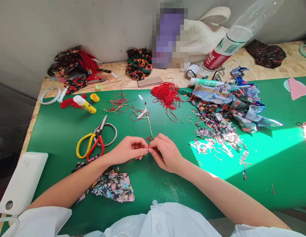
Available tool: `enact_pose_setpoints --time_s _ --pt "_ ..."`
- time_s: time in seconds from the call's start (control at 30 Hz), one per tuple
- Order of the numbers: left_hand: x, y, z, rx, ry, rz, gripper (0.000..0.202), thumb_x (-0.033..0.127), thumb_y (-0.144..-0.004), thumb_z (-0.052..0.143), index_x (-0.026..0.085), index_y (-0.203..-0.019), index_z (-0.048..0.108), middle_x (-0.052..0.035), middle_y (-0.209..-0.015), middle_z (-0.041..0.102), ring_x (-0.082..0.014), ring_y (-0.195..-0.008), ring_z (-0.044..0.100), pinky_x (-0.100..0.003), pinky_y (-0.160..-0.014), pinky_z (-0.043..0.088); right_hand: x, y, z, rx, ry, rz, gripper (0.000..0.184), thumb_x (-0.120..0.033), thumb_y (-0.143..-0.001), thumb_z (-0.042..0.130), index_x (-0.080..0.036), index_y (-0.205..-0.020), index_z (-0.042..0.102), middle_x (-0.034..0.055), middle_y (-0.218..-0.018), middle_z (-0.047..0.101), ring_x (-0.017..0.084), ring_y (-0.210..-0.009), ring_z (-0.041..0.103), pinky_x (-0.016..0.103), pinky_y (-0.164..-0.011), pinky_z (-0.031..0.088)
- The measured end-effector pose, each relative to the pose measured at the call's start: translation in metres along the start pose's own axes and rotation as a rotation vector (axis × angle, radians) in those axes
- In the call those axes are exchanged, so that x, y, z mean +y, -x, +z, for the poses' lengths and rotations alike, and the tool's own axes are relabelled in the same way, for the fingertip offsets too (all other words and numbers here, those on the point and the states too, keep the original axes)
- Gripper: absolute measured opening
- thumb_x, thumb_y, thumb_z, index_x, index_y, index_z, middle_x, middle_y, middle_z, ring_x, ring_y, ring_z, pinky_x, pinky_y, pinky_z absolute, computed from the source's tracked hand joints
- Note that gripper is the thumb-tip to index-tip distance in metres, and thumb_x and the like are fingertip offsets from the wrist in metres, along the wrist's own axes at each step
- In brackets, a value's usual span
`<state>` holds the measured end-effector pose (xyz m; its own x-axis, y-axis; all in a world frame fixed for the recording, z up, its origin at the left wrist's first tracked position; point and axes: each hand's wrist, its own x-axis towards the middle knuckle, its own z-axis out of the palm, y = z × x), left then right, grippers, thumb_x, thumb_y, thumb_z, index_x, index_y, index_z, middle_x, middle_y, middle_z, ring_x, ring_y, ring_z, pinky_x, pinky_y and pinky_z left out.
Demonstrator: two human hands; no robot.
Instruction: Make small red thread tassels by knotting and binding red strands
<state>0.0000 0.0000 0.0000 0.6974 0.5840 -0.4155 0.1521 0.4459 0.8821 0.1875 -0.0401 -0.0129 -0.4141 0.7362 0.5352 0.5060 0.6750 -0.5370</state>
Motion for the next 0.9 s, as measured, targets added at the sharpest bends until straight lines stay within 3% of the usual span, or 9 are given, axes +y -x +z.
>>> enact_pose_setpoints --time_s 0.33,0.47,0.9 --pt "0.001 -0.001 -0.002 -0.003 0.05 0.001 0.021 0.032 -0.077 0.069 0.014 -0.076 0.058 0.0047 -0.059 0.053 -0.0055 -0.052 0.047 -0.018 -0.049 0.037 -0.004 -0.001 -0.005 -0.017 -0.078 0.085 0.007 -0.016 -0.088 0.051 -0.019 -0.095 0.05 -0.0009 -0.066 0.051 0.014 -0.065 0.043 0.028 -0.061 0.038" --pt "0.002 -0.001 -0.003 -0.024 0.057 -0.019 0.021 0.031 -0.075 0.07 0.014 -0.076 0.059 0.0044 -0.059 0.054 -0.0054 -0.051 0.047 -0.019 -0.049 0.037 0.0 -0.001 -0.004 0.006 -0.112 0.047 0.012 -0.016 -0.089 0.053 -0.02 -0.1 0.054 -0.0003 -0.068 0.056 0.014 -0.067 0.045 0.028 -0.064 0.039" --pt "0.0 0.0 -0.004 -0.065 0.01 -0.014 0.021 0.034 -0.079 0.067 0.014 -0.081 0.06 0.0031 -0.062 0.055 -0.0061 -0.054 0.047 -0.019 -0.05 0.036 0.005 -0.002 -0.002 0.06 -0.259 0.042 0.008 -0.011 -0.085 0.06 -0.019 -0.083 0.057 -0.0011 -0.065 0.058 0.012 -0.063 0.045 0.027 -0.061 0.039"
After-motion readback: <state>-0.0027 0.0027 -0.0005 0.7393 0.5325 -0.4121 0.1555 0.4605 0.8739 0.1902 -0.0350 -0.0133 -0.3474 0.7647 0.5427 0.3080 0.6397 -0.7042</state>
